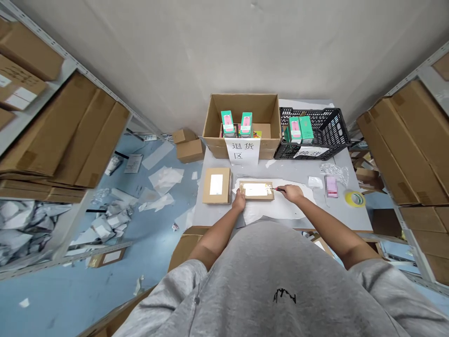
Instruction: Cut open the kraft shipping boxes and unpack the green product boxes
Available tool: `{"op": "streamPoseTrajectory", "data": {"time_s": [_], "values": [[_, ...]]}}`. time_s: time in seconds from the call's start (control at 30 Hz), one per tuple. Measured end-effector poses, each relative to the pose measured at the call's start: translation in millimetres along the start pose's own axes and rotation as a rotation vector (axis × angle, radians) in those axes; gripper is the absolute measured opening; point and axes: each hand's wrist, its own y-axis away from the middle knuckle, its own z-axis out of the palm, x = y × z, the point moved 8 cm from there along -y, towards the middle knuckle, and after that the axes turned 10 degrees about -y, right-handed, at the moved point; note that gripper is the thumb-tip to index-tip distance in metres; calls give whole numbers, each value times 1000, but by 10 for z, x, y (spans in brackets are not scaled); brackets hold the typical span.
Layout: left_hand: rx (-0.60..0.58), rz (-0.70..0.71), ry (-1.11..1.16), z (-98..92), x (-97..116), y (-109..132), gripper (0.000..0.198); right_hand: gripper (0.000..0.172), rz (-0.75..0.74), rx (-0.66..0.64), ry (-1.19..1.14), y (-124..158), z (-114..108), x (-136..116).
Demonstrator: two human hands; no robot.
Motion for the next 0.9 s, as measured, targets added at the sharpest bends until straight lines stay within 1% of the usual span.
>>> {"op": "streamPoseTrajectory", "data": {"time_s": [0.07,0.13,0.17,0.23,0.3,0.33,0.4,0.47,0.5,0.6,0.77,0.9], "values": [[8,-9,-3,-5,7,17,63,45,-35,17,-63,-25,-2,-65],[14,-14,-16,0,19,49,66,46,-64,8,-89,-90,28,-189],[33,-19,-40,-11,26,70,68,46,-73,-9,-86,-133,57,-263],[122,9,-139,-81,83,117,73,47,-90,-48,-64,-222,118,-419],[219,121,-279,-168,230,160,77,48,-103,-69,-46,-298,160,-540],[239,204,-345,-189,328,174,79,48,-108,-72,-42,-326,172,-578],[201,368,-438,-177,508,177,84,49,-116,-75,-36,-360,191,-604],[141,453,-475,-156,617,148,89,49,-125,-76,-35,-370,207,-584],[129,462,-478,-156,646,125,88,49,-130,-76,-37,-369,216,-568],[127,423,-464,-142,668,62,83,49,-132,-71,-53,-365,235,-529],[84,391,-495,-17,636,24,96,48,-125,-92,-13,-378,239,-569],[69,373,-523,13,610,-16,98,49,-112,-114,40,-350,203,-567]]}}
